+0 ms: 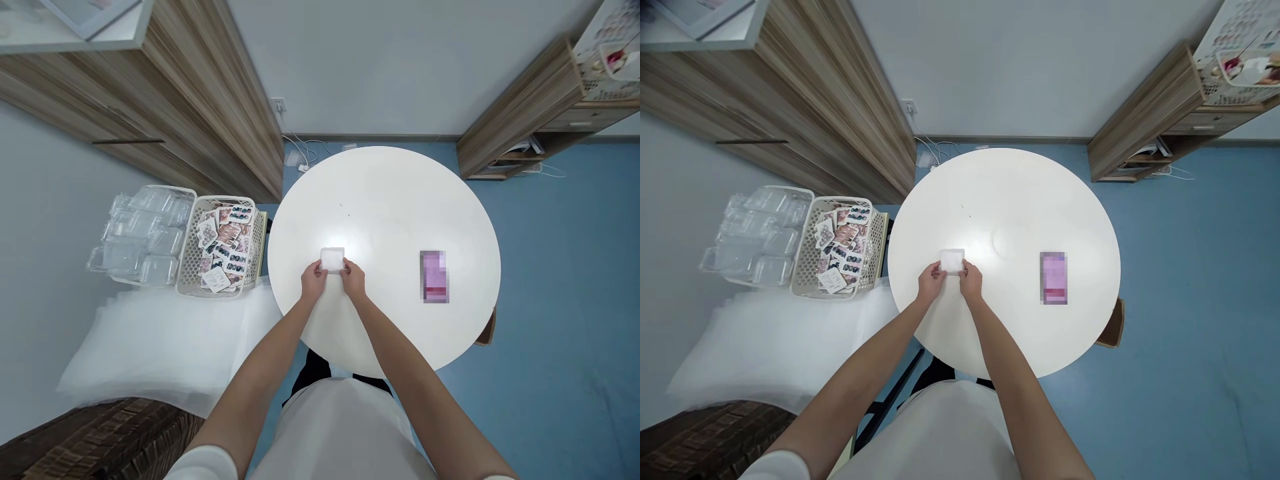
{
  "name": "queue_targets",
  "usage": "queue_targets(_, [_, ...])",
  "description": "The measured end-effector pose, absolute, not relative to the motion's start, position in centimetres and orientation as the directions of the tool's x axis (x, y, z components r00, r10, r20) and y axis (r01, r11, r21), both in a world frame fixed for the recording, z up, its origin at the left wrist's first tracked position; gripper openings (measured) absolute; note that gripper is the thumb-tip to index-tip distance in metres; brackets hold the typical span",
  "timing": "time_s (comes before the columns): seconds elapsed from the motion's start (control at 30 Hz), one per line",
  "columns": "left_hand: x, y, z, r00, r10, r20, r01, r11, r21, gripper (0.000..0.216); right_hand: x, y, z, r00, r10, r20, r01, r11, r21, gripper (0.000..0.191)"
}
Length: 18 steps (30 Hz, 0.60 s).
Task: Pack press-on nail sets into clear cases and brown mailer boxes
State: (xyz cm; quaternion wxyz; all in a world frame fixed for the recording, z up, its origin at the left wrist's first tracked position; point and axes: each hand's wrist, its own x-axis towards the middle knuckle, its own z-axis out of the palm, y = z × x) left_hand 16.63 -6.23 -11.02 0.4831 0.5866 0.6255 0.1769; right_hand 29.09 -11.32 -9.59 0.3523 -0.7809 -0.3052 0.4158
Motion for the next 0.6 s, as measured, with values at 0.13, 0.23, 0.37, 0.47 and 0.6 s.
queue_targets(0.13, [16.8,-6.3,-10.9,0.136,0.905,-0.404,0.586,0.255,0.769,0.038,29.6,-11.4,-9.6,0.477,0.769,-0.425,0.275,-0.590,-0.760,0.044])
queue_targets(0.23, [17.0,-6.5,-10.5,0.105,0.899,-0.425,0.589,0.288,0.755,0.040,29.9,-11.7,-9.3,0.470,0.767,-0.436,0.265,-0.594,-0.759,0.046])
queue_targets(0.37, [16.9,-6.3,-10.1,0.069,0.894,-0.443,0.595,0.319,0.737,0.041,30.0,-11.9,-9.0,0.467,0.770,-0.435,0.234,-0.582,-0.778,0.052])
queue_targets(0.47, [16.7,-6.3,-9.9,0.053,0.894,-0.444,0.587,0.332,0.738,0.045,30.1,-12.2,-8.7,0.472,0.763,-0.442,0.208,-0.584,-0.785,0.055])
queue_targets(0.6, [16.1,-6.8,-9.0,0.049,0.901,-0.431,0.567,0.330,0.755,0.049,30.6,-13.4,-7.7,0.473,0.754,-0.457,0.195,-0.595,-0.780,0.058])
